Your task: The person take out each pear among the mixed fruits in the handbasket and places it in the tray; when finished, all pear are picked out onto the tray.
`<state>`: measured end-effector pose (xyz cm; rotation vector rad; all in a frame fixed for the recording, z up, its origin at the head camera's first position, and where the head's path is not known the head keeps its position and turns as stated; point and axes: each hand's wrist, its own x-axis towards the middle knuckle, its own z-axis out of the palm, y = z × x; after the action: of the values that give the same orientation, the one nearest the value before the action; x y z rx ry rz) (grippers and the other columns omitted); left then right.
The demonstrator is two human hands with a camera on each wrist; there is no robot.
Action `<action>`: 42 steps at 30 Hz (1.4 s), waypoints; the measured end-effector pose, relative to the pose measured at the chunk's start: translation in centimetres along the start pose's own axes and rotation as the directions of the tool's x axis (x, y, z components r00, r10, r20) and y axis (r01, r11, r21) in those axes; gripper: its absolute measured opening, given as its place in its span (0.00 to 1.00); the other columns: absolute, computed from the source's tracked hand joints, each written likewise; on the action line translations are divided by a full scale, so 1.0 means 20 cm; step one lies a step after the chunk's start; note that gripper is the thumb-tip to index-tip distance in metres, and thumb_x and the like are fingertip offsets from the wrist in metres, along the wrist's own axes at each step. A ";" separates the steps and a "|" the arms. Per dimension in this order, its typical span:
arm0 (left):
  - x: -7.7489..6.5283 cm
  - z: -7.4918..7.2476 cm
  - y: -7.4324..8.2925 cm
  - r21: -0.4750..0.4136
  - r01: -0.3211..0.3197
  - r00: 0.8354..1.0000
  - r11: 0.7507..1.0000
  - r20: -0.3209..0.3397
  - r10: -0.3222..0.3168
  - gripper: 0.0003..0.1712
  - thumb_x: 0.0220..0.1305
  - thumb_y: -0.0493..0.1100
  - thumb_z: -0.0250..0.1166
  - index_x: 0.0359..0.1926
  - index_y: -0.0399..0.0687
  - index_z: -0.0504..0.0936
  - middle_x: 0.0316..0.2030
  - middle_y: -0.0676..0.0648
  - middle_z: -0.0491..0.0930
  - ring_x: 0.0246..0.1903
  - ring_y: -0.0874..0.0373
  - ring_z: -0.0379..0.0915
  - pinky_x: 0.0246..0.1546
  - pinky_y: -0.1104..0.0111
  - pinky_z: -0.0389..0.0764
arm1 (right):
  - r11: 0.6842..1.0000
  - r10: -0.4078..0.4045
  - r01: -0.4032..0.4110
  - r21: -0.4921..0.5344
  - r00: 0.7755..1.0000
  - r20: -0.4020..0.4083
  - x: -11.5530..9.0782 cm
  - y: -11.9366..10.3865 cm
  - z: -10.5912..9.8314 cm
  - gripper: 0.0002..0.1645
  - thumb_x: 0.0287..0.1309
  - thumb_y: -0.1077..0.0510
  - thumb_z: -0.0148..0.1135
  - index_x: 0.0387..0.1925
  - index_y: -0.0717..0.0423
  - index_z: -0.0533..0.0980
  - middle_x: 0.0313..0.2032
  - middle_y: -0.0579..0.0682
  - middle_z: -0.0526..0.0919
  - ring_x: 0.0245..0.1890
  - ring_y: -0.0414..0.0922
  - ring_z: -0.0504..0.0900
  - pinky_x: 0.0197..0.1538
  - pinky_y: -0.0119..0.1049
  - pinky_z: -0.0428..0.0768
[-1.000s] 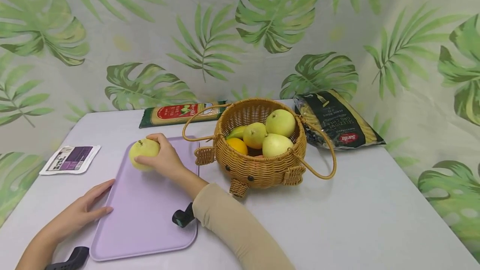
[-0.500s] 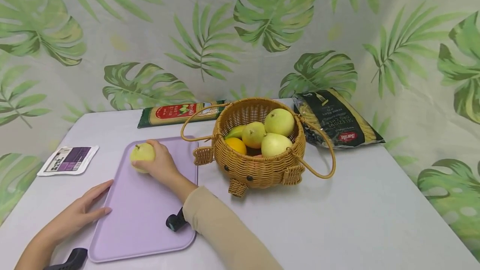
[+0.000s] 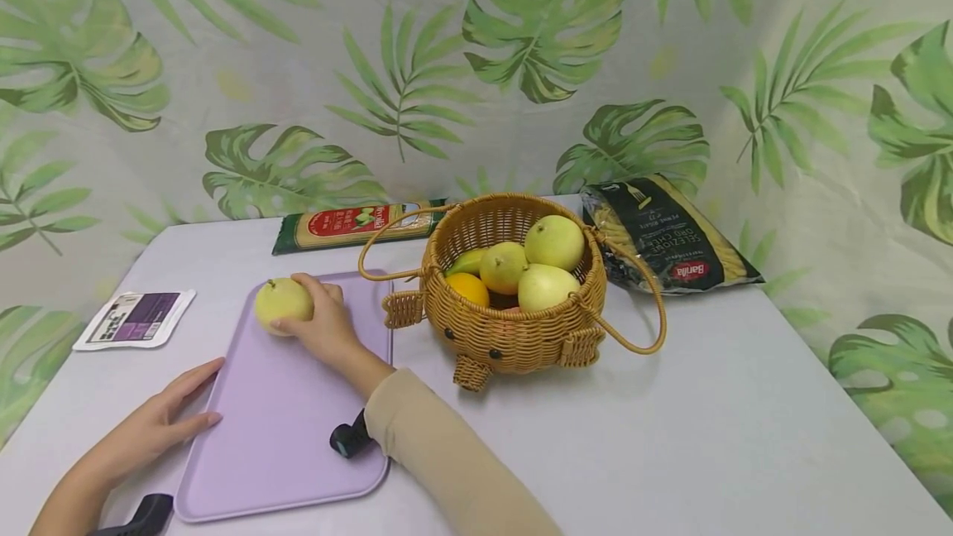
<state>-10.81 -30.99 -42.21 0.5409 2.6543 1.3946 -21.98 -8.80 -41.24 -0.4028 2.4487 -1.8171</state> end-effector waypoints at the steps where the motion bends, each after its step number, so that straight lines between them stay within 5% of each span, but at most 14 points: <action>1: 0.00 0.00 0.00 0.000 0.000 1.000 1.000 0.000 0.000 0.40 0.56 0.35 0.62 0.67 0.38 0.52 0.63 0.31 0.50 0.54 0.85 0.42 0.49 0.92 0.46 | 1.000 -0.001 0.001 -0.004 1.000 0.013 0.00 0.00 0.00 0.38 0.45 0.55 0.70 0.60 0.39 0.65 0.47 0.48 0.66 0.37 0.38 0.69 0.39 0.27 0.72; 9: -0.01 0.00 0.00 0.030 -0.007 1.000 1.000 -0.004 0.007 0.40 0.56 0.36 0.62 0.66 0.36 0.52 0.63 0.30 0.51 0.54 0.85 0.41 0.49 0.92 0.46 | 0.997 0.028 -0.036 0.068 0.993 0.118 0.03 -0.02 -0.01 0.39 0.49 0.56 0.66 0.63 0.43 0.61 0.54 0.49 0.68 0.39 0.40 0.74 0.38 0.29 0.74; 14: -0.01 -0.01 0.00 0.030 -0.004 1.000 1.000 -0.003 0.004 0.40 0.56 0.36 0.61 0.67 0.37 0.52 0.63 0.30 0.50 0.54 0.85 0.41 0.49 0.92 0.46 | 0.998 0.037 -0.042 0.042 0.994 0.104 -0.01 -0.05 -0.04 0.37 0.49 0.51 0.66 0.61 0.47 0.63 0.59 0.48 0.64 0.55 0.46 0.67 0.53 0.36 0.68; 21: 0.01 0.00 -0.01 0.062 -0.005 1.000 0.998 0.006 0.005 0.40 0.58 0.38 0.61 0.67 0.39 0.52 0.63 0.31 0.51 0.55 0.84 0.41 0.49 0.92 0.46 | 0.986 -0.149 0.135 0.096 0.976 0.157 -0.18 -0.18 -0.25 0.30 0.56 0.52 0.60 0.59 0.53 0.63 0.58 0.46 0.64 0.58 0.44 0.62 0.57 0.35 0.65; 24: 0.02 0.00 -0.01 0.067 -0.003 1.000 0.998 0.005 0.003 0.40 0.58 0.38 0.61 0.67 0.39 0.52 0.63 0.32 0.51 0.55 0.83 0.40 0.49 0.92 0.46 | 0.956 -0.285 0.263 0.132 0.941 0.184 -0.30 -0.27 -0.39 0.29 0.57 0.58 0.58 0.58 0.60 0.61 0.57 0.50 0.65 0.57 0.43 0.63 0.57 0.35 0.65; 28: 0.01 0.00 0.00 0.060 0.009 1.000 0.998 0.007 -0.010 0.40 0.58 0.38 0.61 0.67 0.39 0.52 0.63 0.32 0.51 0.55 0.83 0.40 0.49 0.92 0.46 | 0.872 -0.480 0.444 0.205 0.858 0.181 -0.42 -0.33 -0.56 0.28 0.56 0.66 0.57 0.57 0.64 0.61 0.56 0.54 0.66 0.57 0.44 0.64 0.58 0.38 0.64; 31: 0.01 0.00 0.00 0.059 0.016 1.000 0.998 0.007 -0.016 0.40 0.58 0.39 0.61 0.67 0.40 0.52 0.63 0.32 0.51 0.55 0.83 0.40 0.48 0.92 0.46 | 0.787 -0.610 0.574 0.224 0.779 0.146 -0.48 -0.34 -0.71 0.28 0.58 0.61 0.57 0.56 0.65 0.60 0.55 0.57 0.66 0.57 0.48 0.64 0.58 0.43 0.64; 35: 0.01 -0.01 -0.01 0.055 0.018 1.000 0.998 0.007 -0.019 0.40 0.58 0.39 0.61 0.67 0.40 0.52 0.63 0.32 0.50 0.55 0.83 0.40 0.48 0.92 0.46 | 0.701 -0.709 0.694 0.164 0.703 0.061 -0.54 -0.39 -0.93 0.34 0.58 0.52 0.58 0.55 0.72 0.59 0.53 0.64 0.67 0.56 0.54 0.64 0.58 0.47 0.63; 39: 0.01 -0.01 -0.01 0.059 0.004 1.000 0.998 0.000 -0.004 0.40 0.57 0.38 0.61 0.67 0.39 0.52 0.63 0.32 0.51 0.55 0.83 0.41 0.49 0.92 0.46 | 0.681 -0.731 0.729 0.068 0.683 -0.007 -0.58 -0.41 -1.13 0.37 0.56 0.52 0.60 0.54 0.76 0.59 0.54 0.61 0.68 0.56 0.54 0.64 0.59 0.45 0.61; 42: 0.01 0.00 -0.01 0.054 -0.005 1.000 0.999 -0.001 0.005 0.39 0.57 0.37 0.61 0.67 0.38 0.53 0.63 0.31 0.52 0.55 0.84 0.41 0.49 0.92 0.46 | 0.698 -0.716 0.716 -0.009 0.697 -0.038 -0.58 -0.40 -1.27 0.37 0.54 0.53 0.61 0.55 0.75 0.60 0.54 0.58 0.68 0.56 0.53 0.64 0.59 0.43 0.61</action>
<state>-11.05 -31.13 -42.38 0.5522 2.7002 1.3291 -14.64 15.65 -27.24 -1.5302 2.4907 -2.0542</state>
